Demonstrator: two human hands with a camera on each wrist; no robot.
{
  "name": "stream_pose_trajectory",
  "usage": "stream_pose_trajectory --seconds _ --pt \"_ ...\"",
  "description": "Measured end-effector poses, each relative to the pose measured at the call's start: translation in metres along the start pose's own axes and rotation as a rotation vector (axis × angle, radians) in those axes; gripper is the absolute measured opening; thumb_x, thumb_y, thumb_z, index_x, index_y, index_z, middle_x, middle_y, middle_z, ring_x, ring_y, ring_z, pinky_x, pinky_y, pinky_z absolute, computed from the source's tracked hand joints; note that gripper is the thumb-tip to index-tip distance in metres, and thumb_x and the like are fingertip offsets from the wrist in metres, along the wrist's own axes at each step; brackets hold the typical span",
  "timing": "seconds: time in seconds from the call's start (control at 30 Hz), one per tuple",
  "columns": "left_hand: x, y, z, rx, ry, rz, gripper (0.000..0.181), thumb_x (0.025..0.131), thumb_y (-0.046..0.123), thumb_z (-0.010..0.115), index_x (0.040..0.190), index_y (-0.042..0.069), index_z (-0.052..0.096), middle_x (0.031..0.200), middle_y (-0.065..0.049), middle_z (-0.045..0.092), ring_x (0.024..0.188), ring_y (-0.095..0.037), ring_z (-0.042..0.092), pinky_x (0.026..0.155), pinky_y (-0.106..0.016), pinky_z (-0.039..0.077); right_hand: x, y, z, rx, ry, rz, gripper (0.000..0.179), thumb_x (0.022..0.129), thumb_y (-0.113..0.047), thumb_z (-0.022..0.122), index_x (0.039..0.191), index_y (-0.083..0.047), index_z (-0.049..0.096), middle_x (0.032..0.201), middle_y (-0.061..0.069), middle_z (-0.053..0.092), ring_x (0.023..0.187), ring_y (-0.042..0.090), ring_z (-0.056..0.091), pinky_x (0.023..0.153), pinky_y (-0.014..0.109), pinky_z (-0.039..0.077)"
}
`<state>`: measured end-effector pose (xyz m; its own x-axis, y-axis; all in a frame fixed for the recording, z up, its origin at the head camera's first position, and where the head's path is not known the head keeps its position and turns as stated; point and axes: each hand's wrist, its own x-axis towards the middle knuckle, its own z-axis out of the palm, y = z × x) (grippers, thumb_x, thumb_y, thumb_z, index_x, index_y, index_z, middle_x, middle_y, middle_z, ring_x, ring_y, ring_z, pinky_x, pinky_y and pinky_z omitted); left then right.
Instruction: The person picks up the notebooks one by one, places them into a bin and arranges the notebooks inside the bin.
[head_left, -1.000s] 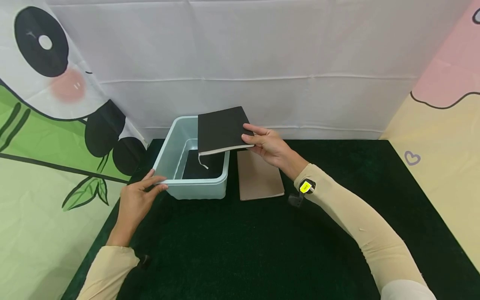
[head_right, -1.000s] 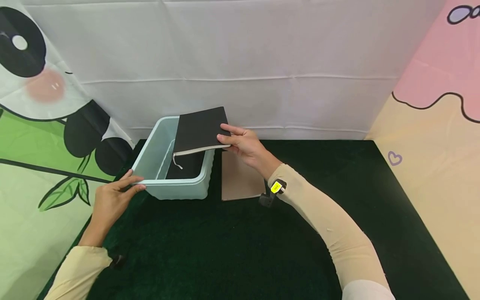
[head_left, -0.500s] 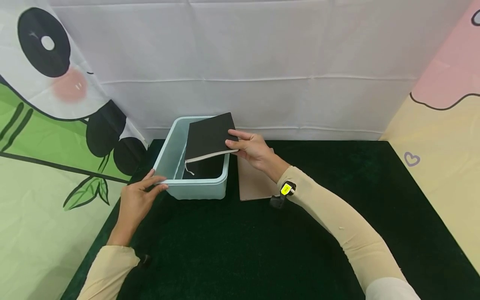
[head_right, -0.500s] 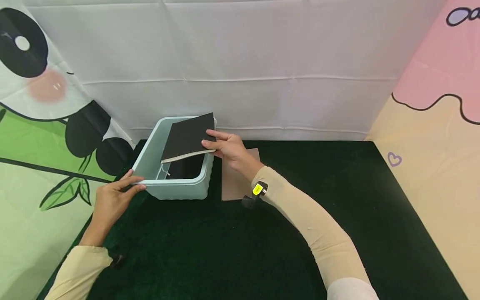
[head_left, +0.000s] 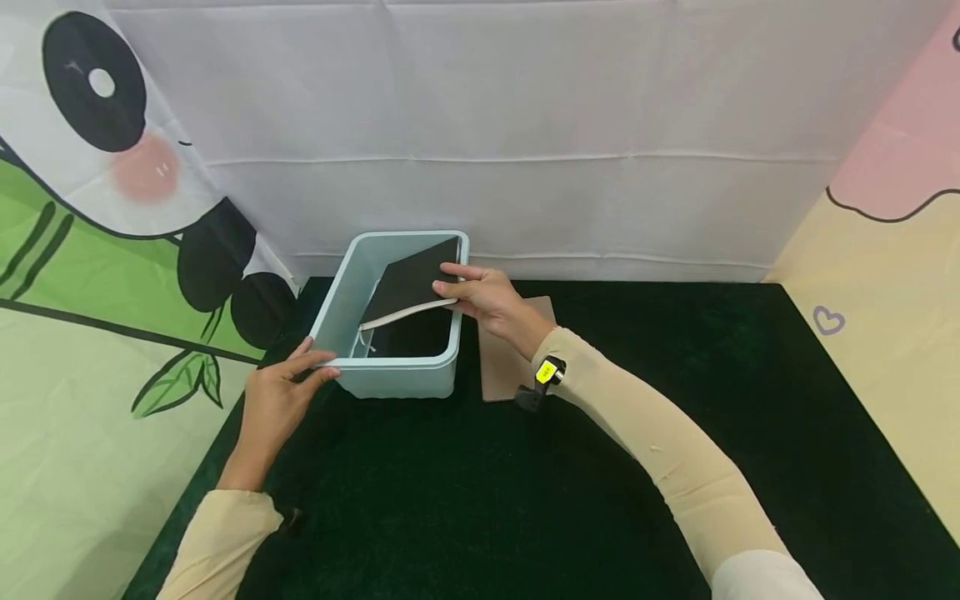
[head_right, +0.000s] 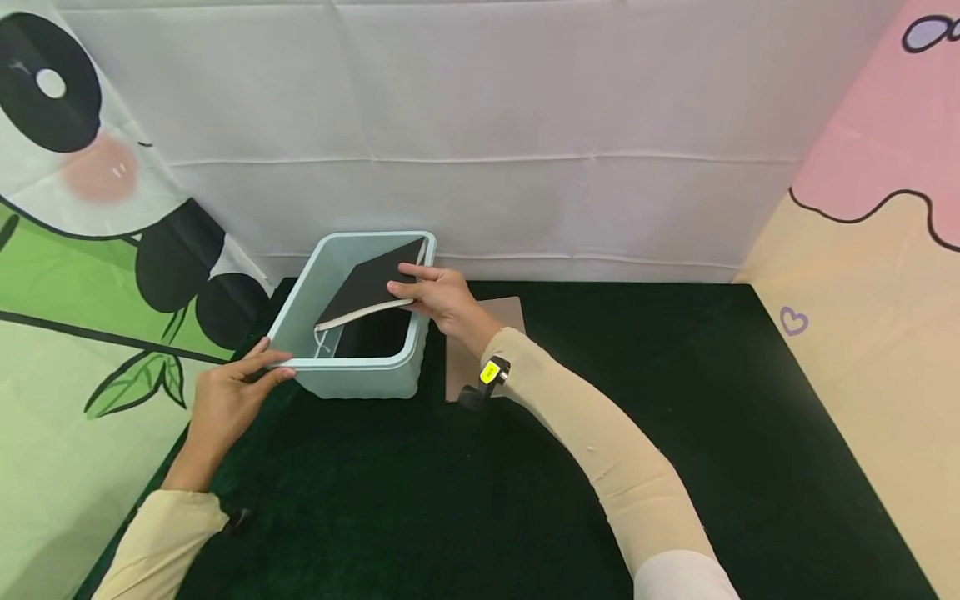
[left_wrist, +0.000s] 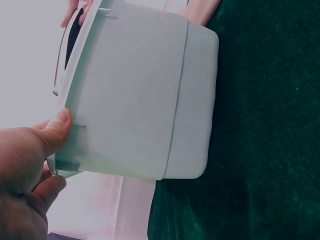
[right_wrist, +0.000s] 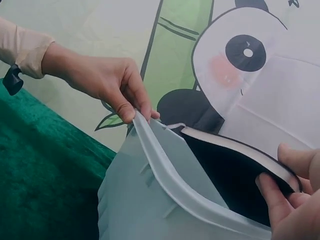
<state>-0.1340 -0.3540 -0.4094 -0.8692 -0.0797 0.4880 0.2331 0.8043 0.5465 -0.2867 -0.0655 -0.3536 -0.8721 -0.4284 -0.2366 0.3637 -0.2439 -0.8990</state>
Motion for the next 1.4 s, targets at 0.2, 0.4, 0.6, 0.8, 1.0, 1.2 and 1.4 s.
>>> stream_pose_trajectory --seconds 0.2,0.4,0.6,0.8,1.0,1.2,1.4 --pt "0.000 0.000 0.002 -0.003 0.006 0.004 0.023 0.086 0.012 0.082 0.108 0.009 0.080 0.133 -0.021 0.063 0.115 -0.047 0.065 0.041 -0.024 0.020 0.005 0.004 0.001 0.002 0.003 0.024 0.044 0.090 0.002 0.075 0.133 -0.007 0.068 0.126 0.013 0.070 0.099 0.015 0.071 0.099 0.036 0.052" --pt "0.000 -0.002 0.002 0.003 0.009 -0.001 0.022 0.086 0.011 0.082 0.108 0.009 0.080 0.134 -0.022 0.063 0.111 -0.048 0.067 0.041 -0.025 0.021 0.007 0.007 0.003 -0.024 -0.017 0.037 0.044 0.090 0.002 0.075 0.133 -0.007 0.068 0.125 0.012 0.071 0.101 0.017 0.072 0.097 0.034 0.053" --pt "0.001 0.000 0.003 -0.009 0.011 -0.001 0.023 0.085 0.011 0.082 0.108 0.009 0.080 0.133 -0.022 0.063 0.118 -0.046 0.063 0.042 -0.025 0.022 0.009 0.007 0.009 -0.034 -0.043 0.048 0.044 0.092 0.003 0.073 0.135 -0.004 0.065 0.135 0.016 0.065 0.123 0.028 0.065 0.098 0.035 0.053" --pt "0.000 0.000 0.003 0.001 0.007 -0.016 0.023 0.086 0.012 0.082 0.108 0.008 0.080 0.134 -0.022 0.062 0.115 -0.049 0.064 0.044 -0.026 0.026 0.010 0.009 0.015 -0.065 -0.067 0.062 0.045 0.093 0.003 0.071 0.137 -0.003 0.064 0.141 0.019 0.060 0.124 0.028 0.064 0.099 0.036 0.052" --pt "-0.001 0.000 0.003 0.006 0.004 -0.022 0.023 0.086 0.012 0.081 0.109 0.008 0.080 0.134 -0.022 0.062 0.115 -0.049 0.064 0.043 -0.028 0.024 0.012 0.013 0.022 -0.105 -0.090 0.058 0.044 0.095 0.003 0.068 0.139 0.000 0.061 0.136 0.019 0.062 0.132 0.033 0.058 0.098 0.035 0.053" --pt "0.000 0.000 0.005 -0.001 0.012 -0.008 0.023 0.086 0.011 0.082 0.108 0.008 0.080 0.133 -0.022 0.063 0.114 -0.049 0.065 0.043 -0.026 0.024 0.009 0.012 0.025 -0.155 -0.153 0.068 0.046 0.098 0.002 0.066 0.142 0.000 0.056 0.143 0.019 0.054 0.132 0.032 0.058 0.105 0.038 0.049" --pt "0.000 0.001 0.005 0.003 0.018 0.000 0.023 0.086 0.011 0.082 0.108 0.008 0.080 0.133 -0.022 0.062 0.114 -0.049 0.064 0.044 -0.024 0.027 0.004 0.006 0.024 -0.151 -0.168 0.092 0.046 0.098 0.002 0.066 0.142 0.001 0.056 0.140 0.019 0.060 0.131 0.031 0.060 0.108 0.039 0.046"
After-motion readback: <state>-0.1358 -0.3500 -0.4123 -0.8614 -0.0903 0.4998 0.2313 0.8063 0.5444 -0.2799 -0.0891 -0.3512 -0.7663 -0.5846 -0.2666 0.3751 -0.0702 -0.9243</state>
